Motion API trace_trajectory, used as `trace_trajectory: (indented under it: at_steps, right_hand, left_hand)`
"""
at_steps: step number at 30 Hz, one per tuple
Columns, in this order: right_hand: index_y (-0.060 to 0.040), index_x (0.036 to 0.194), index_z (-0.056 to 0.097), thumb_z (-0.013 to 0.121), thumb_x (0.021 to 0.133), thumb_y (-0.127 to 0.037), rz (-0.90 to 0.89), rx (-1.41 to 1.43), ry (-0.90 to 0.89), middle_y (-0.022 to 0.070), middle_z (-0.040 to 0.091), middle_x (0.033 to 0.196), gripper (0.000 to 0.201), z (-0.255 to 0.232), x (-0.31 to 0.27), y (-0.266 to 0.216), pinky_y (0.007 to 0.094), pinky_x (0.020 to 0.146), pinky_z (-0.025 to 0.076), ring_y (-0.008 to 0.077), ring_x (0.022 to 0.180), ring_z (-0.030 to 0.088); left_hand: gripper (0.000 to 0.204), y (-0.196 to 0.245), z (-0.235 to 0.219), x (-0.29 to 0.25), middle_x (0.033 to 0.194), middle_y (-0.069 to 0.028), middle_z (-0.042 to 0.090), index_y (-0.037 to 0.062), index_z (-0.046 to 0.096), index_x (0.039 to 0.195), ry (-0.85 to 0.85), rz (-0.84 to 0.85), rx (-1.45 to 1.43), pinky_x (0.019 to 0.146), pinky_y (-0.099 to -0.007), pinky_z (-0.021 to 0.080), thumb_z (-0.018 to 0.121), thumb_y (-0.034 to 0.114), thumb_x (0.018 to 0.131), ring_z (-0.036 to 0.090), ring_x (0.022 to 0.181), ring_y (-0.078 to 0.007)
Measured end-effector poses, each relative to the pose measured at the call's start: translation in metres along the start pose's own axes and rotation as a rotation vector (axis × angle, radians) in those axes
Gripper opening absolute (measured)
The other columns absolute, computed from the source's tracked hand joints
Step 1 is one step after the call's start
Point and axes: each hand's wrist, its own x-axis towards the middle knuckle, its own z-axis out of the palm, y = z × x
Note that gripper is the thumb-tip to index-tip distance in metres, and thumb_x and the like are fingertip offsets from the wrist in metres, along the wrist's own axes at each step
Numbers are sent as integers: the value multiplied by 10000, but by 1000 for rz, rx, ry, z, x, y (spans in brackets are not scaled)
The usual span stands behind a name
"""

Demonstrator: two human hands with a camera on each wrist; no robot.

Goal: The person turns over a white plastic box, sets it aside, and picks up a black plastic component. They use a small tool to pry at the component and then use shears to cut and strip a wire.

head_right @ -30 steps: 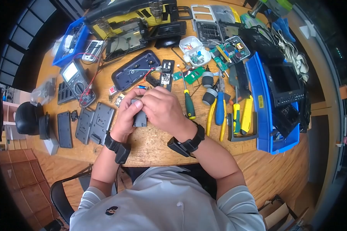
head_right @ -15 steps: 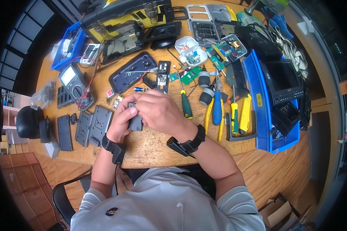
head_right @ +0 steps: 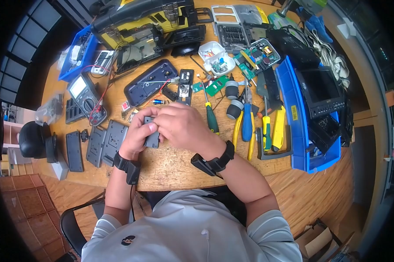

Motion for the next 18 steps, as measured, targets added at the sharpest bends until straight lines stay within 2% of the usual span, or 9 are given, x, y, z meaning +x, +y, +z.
trace_trajectory:
  at_steps: [3, 5, 6, 8, 11, 13, 15, 18]
  right_hand:
    - [-60, 852, 691, 758, 781, -107, 58, -32, 9, 74, 682, 877, 108, 1, 0, 1, 390, 762, 541, 289, 850, 656]
    - [-63, 847, 691, 764, 767, -105, 74, -36, 9, 71, 678, 873, 116, 1, 0, 0, 394, 756, 538, 288, 843, 651]
    - [-66, 842, 692, 770, 752, -103, 91, -37, 10, 67, 674, 870, 125, 1, 0, 0, 397, 749, 535, 286, 835, 647]
    - [-63, 837, 689, 766, 743, -88, 89, -44, 20, 71, 669, 866, 124, 3, 0, -1, 401, 740, 530, 289, 825, 640]
    - [-54, 827, 677, 752, 729, -55, 65, -49, 58, 81, 658, 856, 123, 6, -1, 2, 409, 725, 522, 298, 805, 626]
    - [-47, 823, 670, 743, 724, -37, 40, -46, 82, 87, 653, 851, 123, 7, 0, 3, 414, 718, 518, 303, 796, 620]
    - [-29, 827, 690, 747, 704, 26, 4, -46, 125, 86, 666, 808, 146, 7, 2, 4, 381, 673, 530, 283, 772, 647]
    - [-26, 827, 684, 740, 704, 38, 9, -17, 95, 90, 667, 807, 150, 5, 3, 2, 383, 671, 531, 286, 772, 649]
  left_hand:
    - [393, 0, 0, 2, 947, -80, 677, -14, 589, 1187, 33, 16, -6, 648, -266, 536, 732, 205, 894, 668, 714, -152]
    - [483, 0, 0, 1, 956, -92, 666, -38, 573, 1206, 77, 11, 54, 656, -280, 566, 699, 299, 884, 680, 726, -174]
    - [483, 0, 2, -1, 956, -92, 666, -38, 573, 1206, 79, 13, 52, 656, -280, 566, 699, 299, 884, 680, 726, -174]
    - [341, 0, 8, -1, 921, -66, 676, -7, 589, 1159, 135, 65, 35, 662, -258, 550, 713, 187, 907, 664, 724, -126]
    - [321, -1, 18, 0, 922, -63, 672, -7, 586, 1156, 188, 156, 97, 666, -255, 552, 703, 182, 923, 658, 737, -112]
    - [307, -6, 21, 1, 915, -62, 670, -5, 585, 1150, 200, 164, 90, 664, -254, 551, 698, 179, 932, 656, 740, -109]
    - [293, -8, 19, 2, 909, -60, 667, -4, 583, 1145, 214, 172, 81, 661, -253, 550, 692, 177, 941, 653, 743, -106]
    - [370, -7, 16, 0, 947, -87, 669, -17, 572, 1191, 177, 117, 110, 700, -279, 580, 677, 232, 939, 685, 778, -140]
